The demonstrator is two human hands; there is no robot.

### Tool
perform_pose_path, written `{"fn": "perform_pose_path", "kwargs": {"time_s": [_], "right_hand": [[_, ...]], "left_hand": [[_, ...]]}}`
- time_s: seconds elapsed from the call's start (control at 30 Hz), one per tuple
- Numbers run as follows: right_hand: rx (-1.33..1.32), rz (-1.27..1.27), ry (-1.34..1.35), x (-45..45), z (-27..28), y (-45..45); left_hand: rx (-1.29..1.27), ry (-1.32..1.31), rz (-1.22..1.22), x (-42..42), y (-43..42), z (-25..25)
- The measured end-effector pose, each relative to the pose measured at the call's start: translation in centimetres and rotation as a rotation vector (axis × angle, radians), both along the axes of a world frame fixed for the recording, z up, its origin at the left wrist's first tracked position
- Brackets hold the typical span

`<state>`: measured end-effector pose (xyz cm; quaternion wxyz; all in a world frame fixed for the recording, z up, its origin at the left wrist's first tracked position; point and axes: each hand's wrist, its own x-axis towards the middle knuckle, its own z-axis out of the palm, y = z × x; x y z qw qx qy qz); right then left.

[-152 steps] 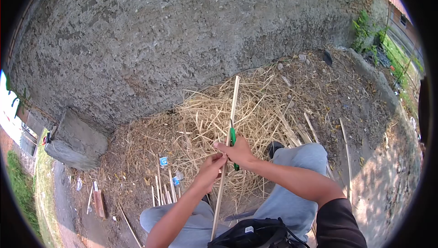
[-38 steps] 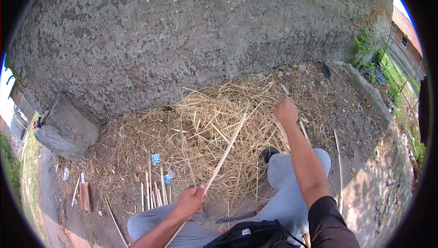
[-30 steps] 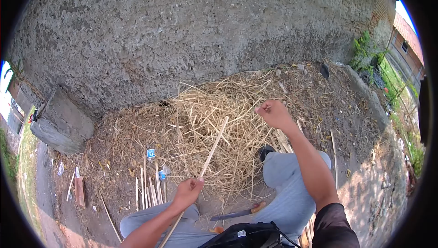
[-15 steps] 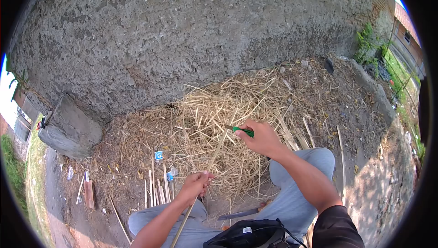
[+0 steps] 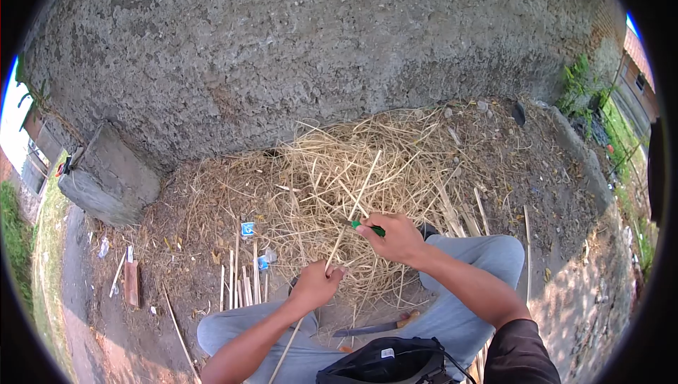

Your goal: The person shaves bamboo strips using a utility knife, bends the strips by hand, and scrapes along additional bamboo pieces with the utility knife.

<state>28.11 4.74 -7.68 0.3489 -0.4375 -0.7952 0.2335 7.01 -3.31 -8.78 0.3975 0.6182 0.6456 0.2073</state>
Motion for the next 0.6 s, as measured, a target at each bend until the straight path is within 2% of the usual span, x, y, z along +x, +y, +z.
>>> {"fn": "perform_pose_path", "kwargs": {"time_s": [0.03,0.13,0.27,0.33,0.47,0.53,0.6], "right_hand": [[0.07,0.003,0.02,-0.2,-0.5,0.0],[-0.018,-0.022,0.006,-0.9,-0.4,-0.8],[0.009,0.004,-0.017,-1.1,0.8,-1.1],[0.21,-0.025,0.027,-1.4,0.0,-1.1],[0.176,-0.122,-0.036,-0.1,0.0,0.5],[-0.022,-0.319,-0.1,2.5,0.5,3.5],[0.067,-0.3,-0.068,2.6,-0.3,3.7]], "left_hand": [[-0.001,-0.004,0.001,0.1,0.0,0.0],[0.009,0.029,0.001,0.2,-0.5,0.6],[0.046,0.055,0.018,0.5,-1.4,1.0],[0.089,0.06,0.007,0.5,-1.7,1.1],[0.065,0.138,-0.028,0.8,-3.2,1.8],[0.049,0.18,-0.063,0.7,-4.1,2.1],[0.043,0.159,-0.09,0.5,-4.6,2.5]]}}
